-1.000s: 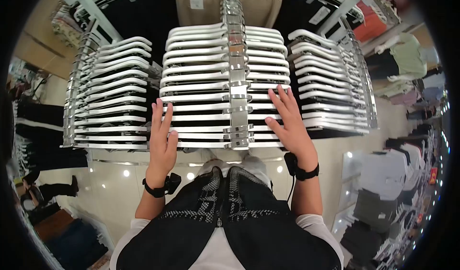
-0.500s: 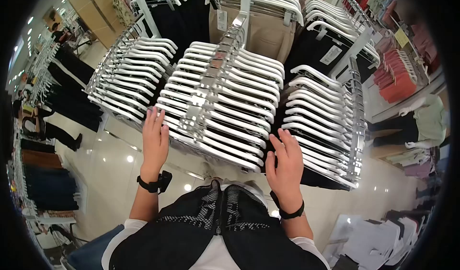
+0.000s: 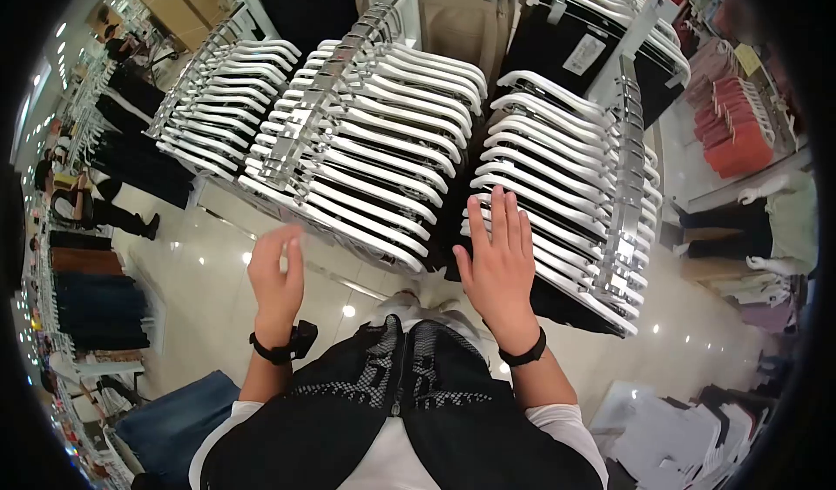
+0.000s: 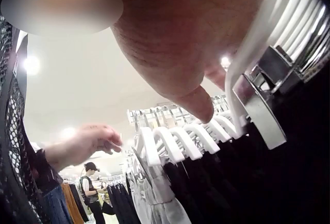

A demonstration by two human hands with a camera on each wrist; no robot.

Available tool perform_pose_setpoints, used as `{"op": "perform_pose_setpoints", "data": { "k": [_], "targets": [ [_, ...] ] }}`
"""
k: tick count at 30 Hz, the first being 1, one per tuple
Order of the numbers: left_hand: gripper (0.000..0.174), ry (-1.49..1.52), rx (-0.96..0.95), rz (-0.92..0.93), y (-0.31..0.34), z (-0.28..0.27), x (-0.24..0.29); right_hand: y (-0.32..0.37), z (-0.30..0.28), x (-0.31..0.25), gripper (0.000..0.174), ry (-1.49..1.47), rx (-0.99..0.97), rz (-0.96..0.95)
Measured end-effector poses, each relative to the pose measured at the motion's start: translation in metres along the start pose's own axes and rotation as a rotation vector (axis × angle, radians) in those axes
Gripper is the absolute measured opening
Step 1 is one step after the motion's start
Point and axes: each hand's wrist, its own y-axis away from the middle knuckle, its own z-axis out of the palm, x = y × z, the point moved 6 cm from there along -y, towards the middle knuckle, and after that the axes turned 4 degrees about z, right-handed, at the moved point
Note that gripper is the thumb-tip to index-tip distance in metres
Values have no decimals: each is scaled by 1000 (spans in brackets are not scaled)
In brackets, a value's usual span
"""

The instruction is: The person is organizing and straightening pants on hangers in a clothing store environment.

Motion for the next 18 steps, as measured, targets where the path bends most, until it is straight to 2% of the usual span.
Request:
{"op": "perform_pose_setpoints", "data": {
  "k": [2, 3, 6, 8, 10, 13, 15, 18],
  "targets": [
    [23, 199, 7, 150, 4, -8, 15, 2, 1, 2, 65, -26, 40, -5],
    [23, 304, -15, 192, -2, -5, 22, 2, -5, 0, 56, -58, 94, -3],
    [25, 583, -77, 301, -16, 20, 47, 12, -11, 8, 50, -305, 163, -30],
    [28, 714, -114, 354, -23, 40, 61, 22, -19, 14, 49, -321, 173, -59],
    [35, 785, -148, 455, -29, 55, 76, 33, -24, 17, 48, -342, 180, -87],
    [42, 936, -230, 560, -36, 72, 95, 59, -35, 28, 37, -366, 292, -84],
    [45, 934, -276, 559, -43, 82, 110, 82, -39, 35, 27, -359, 388, -127],
    [49, 864, -373, 526, -46, 96, 129, 120, -35, 56, 23, -349, 272, -36]
  ]
}}
